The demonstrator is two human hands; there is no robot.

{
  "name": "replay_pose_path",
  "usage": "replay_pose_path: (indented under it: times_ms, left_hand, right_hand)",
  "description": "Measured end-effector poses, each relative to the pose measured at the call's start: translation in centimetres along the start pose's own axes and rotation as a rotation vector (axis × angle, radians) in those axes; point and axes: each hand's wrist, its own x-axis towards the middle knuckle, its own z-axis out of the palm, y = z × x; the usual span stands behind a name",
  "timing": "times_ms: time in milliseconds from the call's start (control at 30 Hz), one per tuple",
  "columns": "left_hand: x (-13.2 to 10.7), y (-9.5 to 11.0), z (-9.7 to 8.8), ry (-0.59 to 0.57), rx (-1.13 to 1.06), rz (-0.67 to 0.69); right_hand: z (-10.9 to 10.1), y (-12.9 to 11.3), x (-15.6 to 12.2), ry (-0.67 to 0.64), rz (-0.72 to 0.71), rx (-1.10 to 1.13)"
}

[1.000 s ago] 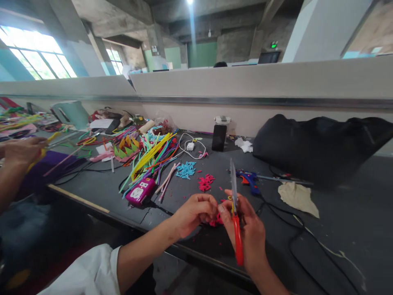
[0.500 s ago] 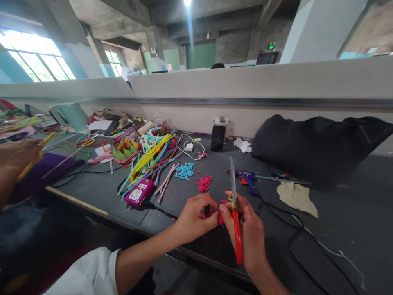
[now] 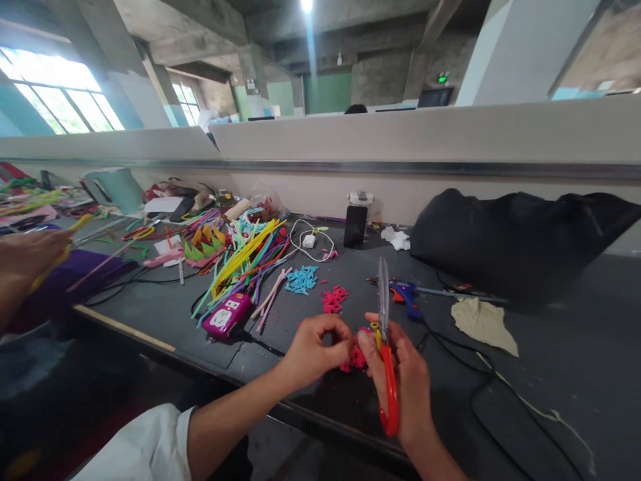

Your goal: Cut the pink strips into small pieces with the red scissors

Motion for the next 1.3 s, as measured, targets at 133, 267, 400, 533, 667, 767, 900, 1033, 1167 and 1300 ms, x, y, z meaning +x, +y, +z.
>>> replay_pose_path:
  times_ms: [133,267,400,533,667,767,900,1033,1167,1300]
  left_hand:
    - [0.8,0.7,-1.0,0.110,-0.546,-0.165]
    - [1.2,1.0,-1.6,0.156,-0.831,-0.129]
    - [1.1,0.9,-1.5,0.182,-0.900,-0.155]
    - [1.0,0.9,-1.5,0.186,-0.903,-0.161]
    - [1.0,1.1,-1.5,0.205,-0.918,-0.169]
    - [1.0,1.2,-1.5,0.205,-0.925,-0.168]
    - [1.0,1.2,-1.4,0.205,-0.928,-0.160]
    - [0.9,1.0,-1.5,0.207,-0.910,-0.149]
    - [1.0,0.9,-1.5,0.212,-0.859,-0.129]
    - [0.9,1.1,-1.5,0.215,-0.835,-0.121]
  right_hand:
    - [0.8,0.9,-0.4,-0.027,-0.070,-0.046]
    - [2.4,2.5,-1.4,-0.062,-0.201,-0.172]
    - [3.0,2.8,-2.3,-0.133,-0.220,-0.243]
    - [2.8,2.4,-2.4,-0.131,-0.237,-0.296]
    - [2.7,2.5,-2.3,-0.122,-0.275,-0.334]
    - [2.8,2.7,-2.4,-0.107,-0.306,-0.340]
    - [3.0,3.1,-2.6,-0.102,-0.331,-0.330]
    - [2.9,3.2,-2.6,-0.106,-0.329,-0.327]
    - [2.9,3.0,-2.6,-0.093,-0.332,-0.312]
    - [2.9,3.0,-2.5,-0.116,-0.314,-0.283]
